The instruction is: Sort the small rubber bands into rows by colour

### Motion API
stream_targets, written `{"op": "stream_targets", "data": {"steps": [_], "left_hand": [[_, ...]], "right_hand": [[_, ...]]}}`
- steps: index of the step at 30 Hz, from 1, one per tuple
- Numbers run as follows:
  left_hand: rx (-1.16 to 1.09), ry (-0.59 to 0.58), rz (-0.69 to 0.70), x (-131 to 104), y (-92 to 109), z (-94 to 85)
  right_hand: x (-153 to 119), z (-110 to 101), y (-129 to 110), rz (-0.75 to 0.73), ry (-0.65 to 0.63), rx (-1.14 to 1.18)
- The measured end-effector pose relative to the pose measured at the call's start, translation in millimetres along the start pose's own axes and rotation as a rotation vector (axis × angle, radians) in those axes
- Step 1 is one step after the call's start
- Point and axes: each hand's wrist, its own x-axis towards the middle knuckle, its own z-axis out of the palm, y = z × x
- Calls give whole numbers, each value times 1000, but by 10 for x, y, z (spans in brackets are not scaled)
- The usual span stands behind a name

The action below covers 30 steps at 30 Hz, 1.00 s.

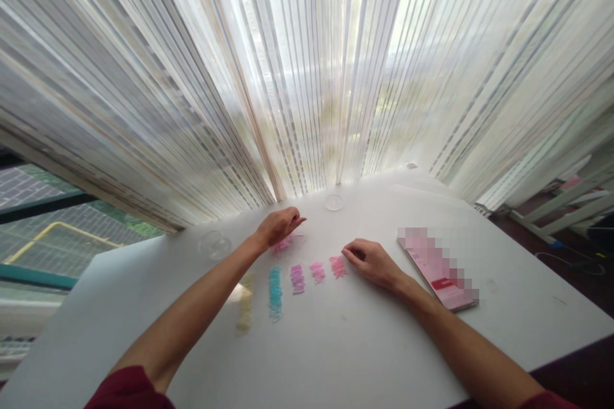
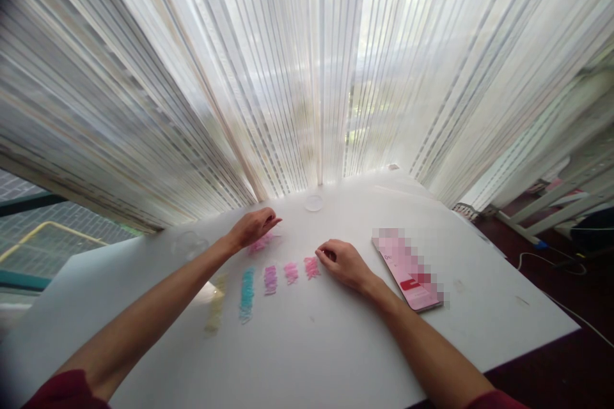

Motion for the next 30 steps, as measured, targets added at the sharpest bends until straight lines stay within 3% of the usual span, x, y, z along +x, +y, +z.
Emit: {"op": "stream_targets", "data": {"steps": [6,11,15,18,21,24,30], "left_hand": [[0,44,106,13,202,-180],[4,44,244,-284,756,-318],[4,19,323,-727,1358,-162],[14,19,269,-1000,1665,64],[25,32,185,-1150,1772,246],[21,49,111,-1212,1762,316],[-69,82,-7,-1317,1686,180]], "right_hand": [[-1,-4,-17,-1,2,-4],[-8,12,7,-6,2,-7],[-12,27,39,-2,-2,-6],[-16,36,47,0,-1,-7],[-18,45,39,0,6,-13],[-13,59,25,2,27,-16],[-7,91,8,35,93,-20]]}}
